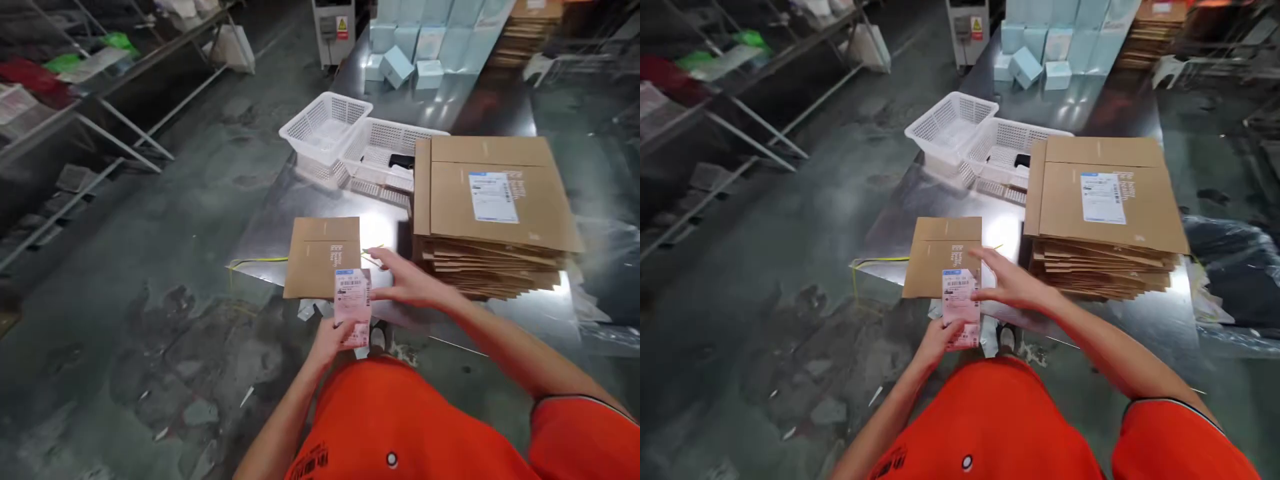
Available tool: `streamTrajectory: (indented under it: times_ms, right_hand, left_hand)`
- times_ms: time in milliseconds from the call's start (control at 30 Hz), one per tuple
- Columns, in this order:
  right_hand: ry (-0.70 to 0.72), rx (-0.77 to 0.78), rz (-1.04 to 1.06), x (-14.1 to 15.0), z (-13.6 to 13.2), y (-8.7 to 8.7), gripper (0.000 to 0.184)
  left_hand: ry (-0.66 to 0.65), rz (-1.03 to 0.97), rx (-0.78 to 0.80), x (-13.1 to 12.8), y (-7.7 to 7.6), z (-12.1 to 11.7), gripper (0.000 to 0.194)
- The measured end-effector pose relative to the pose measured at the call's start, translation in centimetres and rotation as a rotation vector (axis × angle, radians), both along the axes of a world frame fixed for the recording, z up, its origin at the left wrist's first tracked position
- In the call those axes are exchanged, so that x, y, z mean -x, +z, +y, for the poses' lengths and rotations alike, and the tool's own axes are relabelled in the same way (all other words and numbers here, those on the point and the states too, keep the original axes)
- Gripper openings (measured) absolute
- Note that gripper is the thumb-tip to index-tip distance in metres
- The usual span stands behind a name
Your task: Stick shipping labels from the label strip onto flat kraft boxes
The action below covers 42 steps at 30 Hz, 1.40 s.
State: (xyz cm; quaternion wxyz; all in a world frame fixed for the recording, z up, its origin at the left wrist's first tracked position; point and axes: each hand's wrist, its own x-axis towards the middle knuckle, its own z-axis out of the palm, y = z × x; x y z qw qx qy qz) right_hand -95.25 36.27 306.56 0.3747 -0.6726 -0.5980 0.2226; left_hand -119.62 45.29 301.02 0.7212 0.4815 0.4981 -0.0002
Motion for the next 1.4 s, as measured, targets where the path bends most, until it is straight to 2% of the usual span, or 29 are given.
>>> streamTrajectory:
  times_ms: [33, 100, 167, 200, 300, 367, 433, 533, 600, 633, 733, 800, 900, 1033, 1100, 1167, 1233, 1267, 1333, 1400]
  right_hand:
    - [0.078, 0.067, 0.109, 2.1, 1.8, -1.3, 0.049]
    - [0.106, 0.177, 0.257, 5.1, 4.3, -3.8, 0.03]
    - [0.088, 0.236, 0.343, 6.9, 5.5, -5.8, 0.033]
    - [0.086, 0.236, 0.366, 7.6, 5.7, -6.5, 0.035]
    - [0.068, 0.174, 0.332, 9.2, 6.0, -7.9, 0.036]
    - [0.038, 0.121, 0.248, 9.9, 6.7, -9.0, 0.031]
    - [0.021, 0.104, 0.186, 9.8, 8.1, -10.3, 0.026]
    - [-0.122, 0.104, 0.147, 8.5, 11.4, -12.2, 0.024]
    - [-0.192, 0.138, 0.152, 8.0, 13.4, -12.7, 0.023]
    - [-0.151, 0.181, 0.18, 8.1, 14.1, -12.8, 0.023]
    - [0.175, 0.328, 0.296, 9.6, 14.3, -12.8, 0.029]
    - [0.252, 0.333, 0.309, 10.8, 13.8, -12.8, 0.032]
    - [0.114, 0.23, 0.206, 10.5, 14.3, -13.5, 0.027]
    - [-0.151, 0.186, -0.118, 6.7, 17.9, -15.0, 0.016]
    - [-0.191, 0.249, -0.289, 4.8, 19.4, -15.6, 0.023]
    - [-0.198, 0.286, -0.398, 3.8, 20.1, -16.1, 0.041]
    - [-0.234, 0.272, -0.436, 3.7, 20.2, -16.5, 0.053]
    - [-0.234, 0.254, -0.433, 4.1, 20.3, -16.7, 0.052]
    - [-0.176, 0.217, -0.412, 5.8, 20.3, -17.1, 0.047]
    - [-0.12, 0.184, -0.395, 8.5, 20.0, -17.4, 0.048]
  left_hand:
    - [-0.017, -0.012, -0.003, 0.4, 0.0, 0.2, 0.039]
    - [-0.008, -0.122, -0.05, 1.1, 0.2, 0.9, 0.046]
    - [0.058, -0.258, -0.152, 1.5, 0.6, 2.1, 0.054]
    - [0.108, -0.282, -0.203, 1.5, 0.7, 2.7, 0.052]
    - [0.231, -0.161, -0.297, 0.7, 0.2, 4.8, 0.03]
    - [0.258, -0.074, -0.342, 0.2, -1.2, 5.8, 0.029]
    - [0.255, -0.013, -0.35, 0.3, -3.2, 6.5, 0.035]
    - [0.26, 0.046, -0.301, 1.5, -6.4, 7.2, 0.044]
    - [0.277, 0.053, -0.284, 2.7, -7.7, 7.5, 0.047]
    - [0.289, 0.053, -0.29, 3.2, -8.1, 7.8, 0.047]
    - [0.346, 0.028, -0.36, 3.9, -8.3, 8.5, 0.042]
    - [0.345, -0.022, -0.385, 3.6, -8.1, 9.0, 0.037]
    - [0.259, -0.099, -0.254, 3.3, -8.6, 9.2, 0.025]
    - [0.164, -0.02, -0.066, 4.8, -10.8, 7.6, 0.035]
    - [0.14, 0.034, -0.048, 6.7, -11.8, 6.3, 0.034]
    - [0.105, 0.075, -0.036, 9.0, -12.3, 5.3, 0.035]
    - [0.101, 0.117, -0.089, 11.0, -11.8, 5.5, 0.039]
    - [0.123, 0.136, -0.147, 11.6, -11.3, 6.2, 0.041]
    - [0.212, 0.201, -0.323, 11.7, -10.1, 8.5, 0.043]
    - [0.247, 0.204, -0.447, 10.6, -9.3, 11.5, 0.043]
